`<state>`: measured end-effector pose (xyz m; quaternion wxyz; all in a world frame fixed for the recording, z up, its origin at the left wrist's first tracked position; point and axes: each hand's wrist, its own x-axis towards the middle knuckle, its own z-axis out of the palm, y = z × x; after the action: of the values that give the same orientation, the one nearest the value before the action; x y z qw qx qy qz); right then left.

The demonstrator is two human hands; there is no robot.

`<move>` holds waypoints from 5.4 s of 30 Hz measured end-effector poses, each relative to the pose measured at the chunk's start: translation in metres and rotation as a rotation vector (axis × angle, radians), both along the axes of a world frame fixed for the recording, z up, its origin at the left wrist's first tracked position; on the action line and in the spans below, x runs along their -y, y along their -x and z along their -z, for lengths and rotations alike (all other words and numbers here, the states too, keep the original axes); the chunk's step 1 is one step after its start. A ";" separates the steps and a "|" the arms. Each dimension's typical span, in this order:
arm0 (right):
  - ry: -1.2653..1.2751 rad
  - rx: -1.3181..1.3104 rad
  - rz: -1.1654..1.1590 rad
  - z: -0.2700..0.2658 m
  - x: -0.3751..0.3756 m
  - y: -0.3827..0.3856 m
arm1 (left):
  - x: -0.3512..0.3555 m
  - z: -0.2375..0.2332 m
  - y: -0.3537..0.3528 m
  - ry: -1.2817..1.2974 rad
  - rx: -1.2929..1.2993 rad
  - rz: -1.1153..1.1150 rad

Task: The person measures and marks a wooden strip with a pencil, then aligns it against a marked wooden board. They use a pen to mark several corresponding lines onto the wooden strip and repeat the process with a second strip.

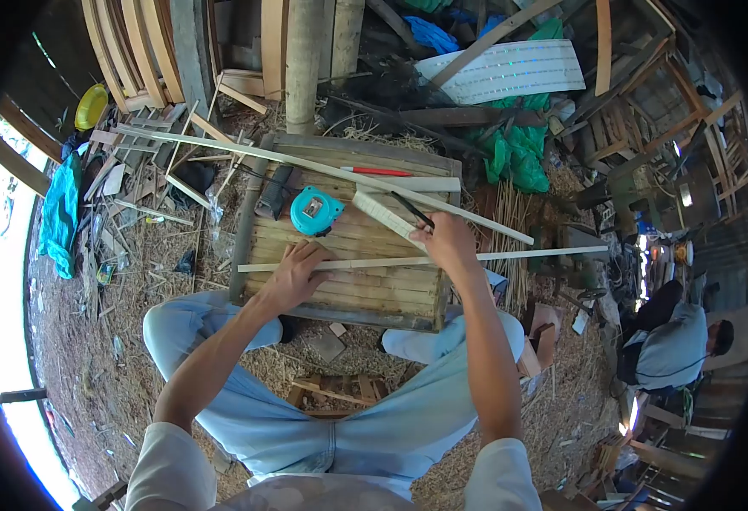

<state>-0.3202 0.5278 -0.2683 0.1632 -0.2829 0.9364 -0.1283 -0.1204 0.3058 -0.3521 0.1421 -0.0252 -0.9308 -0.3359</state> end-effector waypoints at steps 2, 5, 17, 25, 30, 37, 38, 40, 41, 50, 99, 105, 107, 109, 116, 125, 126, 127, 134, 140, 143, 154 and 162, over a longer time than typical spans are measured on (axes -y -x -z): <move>0.158 -0.276 0.056 0.020 0.004 0.001 | 0.003 0.001 0.001 0.039 -0.015 0.007; 0.265 -0.268 0.057 0.019 0.015 -0.010 | 0.005 -0.009 0.003 0.088 -0.011 -0.069; 0.580 -0.060 -0.149 0.023 0.016 -0.048 | 0.022 -0.033 -0.003 0.130 0.111 -0.164; 0.558 -0.040 -0.087 0.037 0.028 -0.040 | 0.030 -0.039 -0.010 0.141 0.183 -0.160; 0.472 -0.215 0.015 0.049 0.014 -0.007 | 0.027 -0.031 -0.008 0.094 0.140 -0.155; 0.348 -0.184 -0.040 0.043 0.011 -0.011 | 0.029 -0.027 -0.005 0.004 0.101 -0.117; 0.307 -0.178 -0.046 0.043 0.011 -0.013 | 0.028 -0.027 -0.005 0.004 0.102 -0.115; 0.267 -0.173 -0.045 0.039 0.009 -0.014 | 0.027 -0.030 -0.004 -0.023 0.152 -0.133; 0.229 -0.157 -0.037 0.037 0.010 -0.013 | 0.028 -0.029 -0.004 -0.020 0.152 -0.129; 0.258 -0.262 -0.031 0.001 -0.025 -0.011 | 0.046 -0.032 -0.009 -0.061 0.103 -0.054; 0.290 0.094 -0.403 0.023 0.089 -0.068 | 0.059 -0.045 -0.074 -1.194 0.185 -0.578; 0.178 0.107 -0.426 0.013 0.081 -0.070 | 0.062 -0.035 -0.070 -1.067 0.193 -0.576; 0.135 0.097 -0.412 0.016 0.069 -0.063 | 0.063 -0.030 -0.070 -1.044 0.187 -0.593; 0.101 0.096 -0.376 0.020 0.049 -0.052 | 0.064 -0.026 -0.070 -1.043 0.175 -0.599; 0.187 0.203 -0.190 0.037 0.024 -0.048 | 0.062 -0.022 -0.064 -0.948 0.172 -0.639; 0.274 0.061 -0.185 0.036 0.004 -0.053 | 0.042 -0.001 -0.048 -0.564 0.169 -0.636; 0.271 0.063 -0.180 0.037 0.002 -0.054 | 0.042 -0.003 -0.047 -0.435 0.135 -0.622; 0.267 0.061 -0.173 0.039 0.003 -0.055 | 0.042 -0.004 -0.045 -0.306 0.098 -0.609; 0.364 0.100 -0.107 0.044 0.005 -0.057 | 0.034 -0.045 -0.041 0.125 0.033 -0.284; 0.339 0.046 -0.070 0.052 0.000 -0.059 | 0.046 -0.032 -0.034 0.045 0.110 -0.078; 0.315 0.080 0.065 0.045 0.001 -0.066 | 0.047 -0.034 -0.034 -0.036 0.154 -0.122; 0.260 0.058 0.063 0.050 -0.001 -0.065 | 0.050 -0.050 -0.033 -0.019 0.260 -0.163; 0.336 0.090 0.050 0.057 -0.001 -0.062 | 0.055 -0.046 -0.035 -0.060 0.215 -0.191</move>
<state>-0.2582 0.5291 -0.3251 0.1522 -0.2768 0.9003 -0.2995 -0.0856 0.2508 -0.3062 0.0737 0.1036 -0.9283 -0.3493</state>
